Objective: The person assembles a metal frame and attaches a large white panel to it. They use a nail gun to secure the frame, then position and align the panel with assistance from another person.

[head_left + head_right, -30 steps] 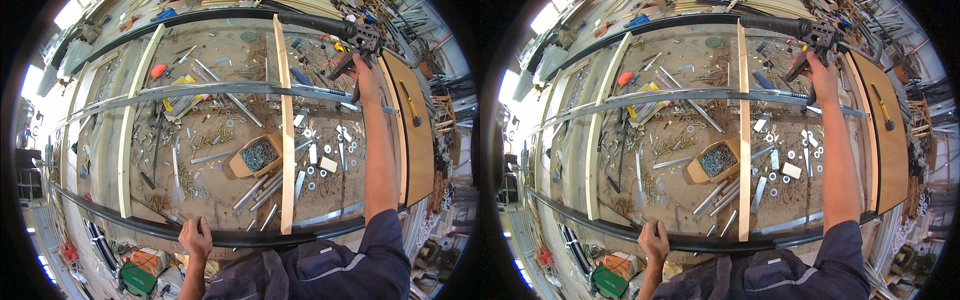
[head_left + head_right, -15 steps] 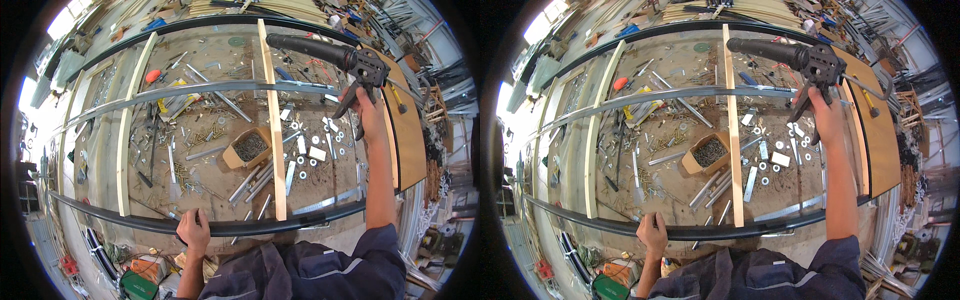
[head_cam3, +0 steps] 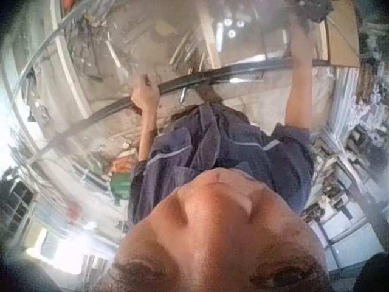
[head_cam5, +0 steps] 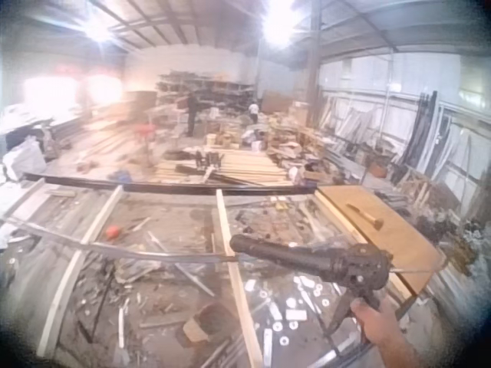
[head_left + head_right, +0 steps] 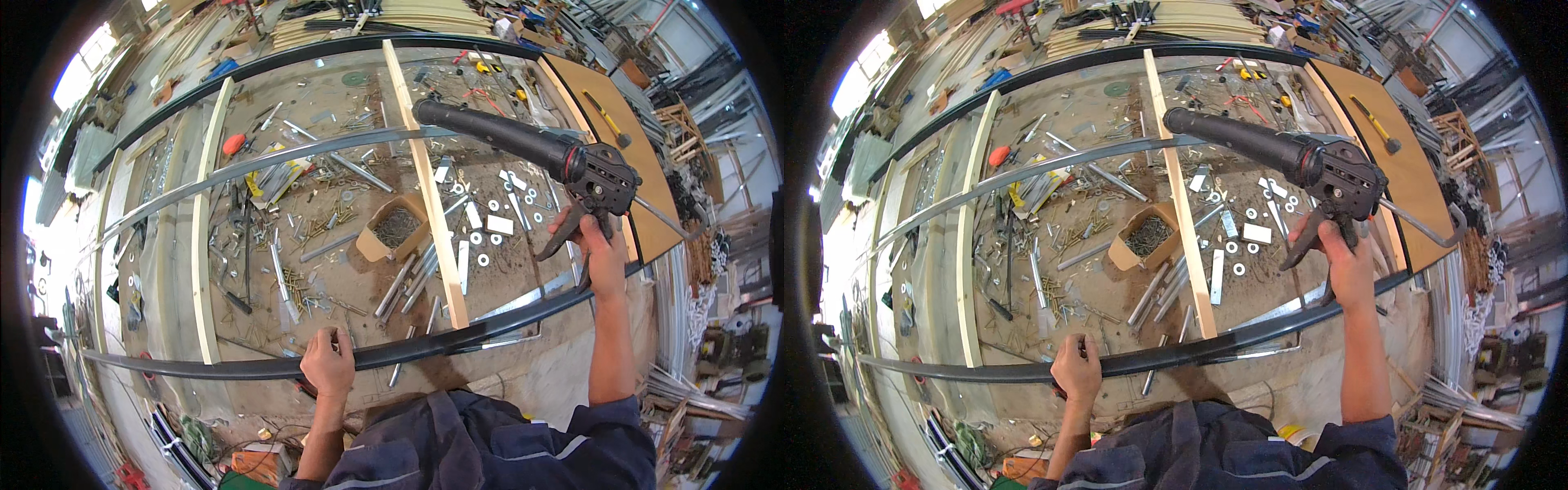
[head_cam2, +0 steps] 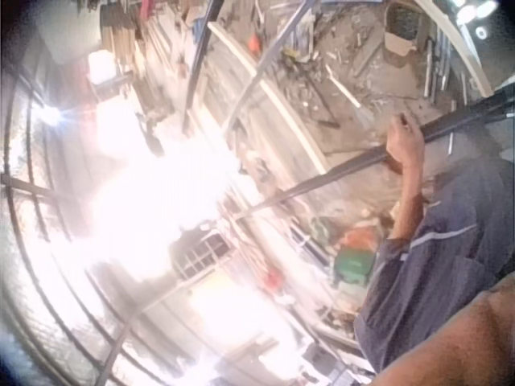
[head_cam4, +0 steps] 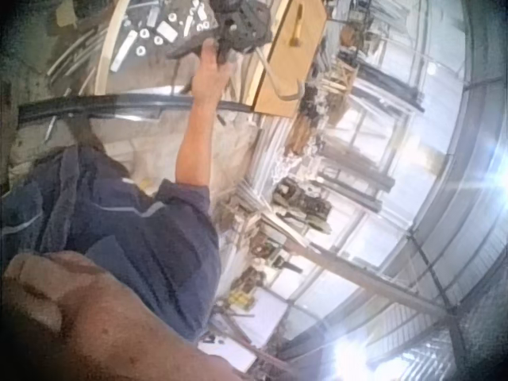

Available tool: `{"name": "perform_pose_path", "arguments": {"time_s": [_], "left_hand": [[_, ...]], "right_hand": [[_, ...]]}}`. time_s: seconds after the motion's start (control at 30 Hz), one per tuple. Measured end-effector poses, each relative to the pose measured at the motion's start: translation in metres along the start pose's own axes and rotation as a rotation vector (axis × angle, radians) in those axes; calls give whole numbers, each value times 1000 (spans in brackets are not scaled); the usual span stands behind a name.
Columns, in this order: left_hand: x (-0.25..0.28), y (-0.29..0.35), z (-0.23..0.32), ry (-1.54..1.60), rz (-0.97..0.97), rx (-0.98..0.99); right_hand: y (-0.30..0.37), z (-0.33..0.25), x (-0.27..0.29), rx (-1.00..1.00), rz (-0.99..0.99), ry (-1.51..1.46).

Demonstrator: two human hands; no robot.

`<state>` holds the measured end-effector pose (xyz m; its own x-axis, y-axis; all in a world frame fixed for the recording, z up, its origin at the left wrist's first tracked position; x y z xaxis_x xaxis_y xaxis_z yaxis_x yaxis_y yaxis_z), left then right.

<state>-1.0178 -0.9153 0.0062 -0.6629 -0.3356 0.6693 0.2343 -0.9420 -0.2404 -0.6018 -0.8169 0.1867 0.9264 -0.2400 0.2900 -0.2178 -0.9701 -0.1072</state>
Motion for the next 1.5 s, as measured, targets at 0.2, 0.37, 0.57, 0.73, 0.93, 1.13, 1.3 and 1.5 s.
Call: {"name": "perform_pose_path", "arguments": {"time_s": [0.2,0.37,0.57,0.73,0.93,1.13,1.3,1.5], "left_hand": [[1,2,1,-54,-7,56],[-8,3,-5,-124,70,84],[-9,-2,2,-173,90,192],[-12,-2,-4,-216,76,263],[-15,0,-6,-207,77,283],[-17,-1,-11,-149,65,312],[-16,-2,-10,-160,46,304],[-15,-6,0,-123,54,345]], "right_hand": [[-10,-4,18,-27,-55,-222],[-91,45,76,-11,-49,-395],[-247,96,139,32,220,-462],[-353,143,177,63,429,-416],[-407,177,185,50,456,-463],[-431,194,179,11,426,-474],[-430,193,162,4,432,-375],[-426,195,164,9,401,-306]]}}
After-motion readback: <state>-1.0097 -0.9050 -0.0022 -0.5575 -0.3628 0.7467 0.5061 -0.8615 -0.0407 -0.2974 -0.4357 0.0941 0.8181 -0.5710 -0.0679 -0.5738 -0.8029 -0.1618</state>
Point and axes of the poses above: each hand's wrist, its own y-axis away from the middle knuckle, its own x-axis out of the back of the hand, z = x × y, the point moved 3 cm from there along -y, towards the middle knuckle, and after that the axes turned 11 degrees about y, right-handed, at the moved point
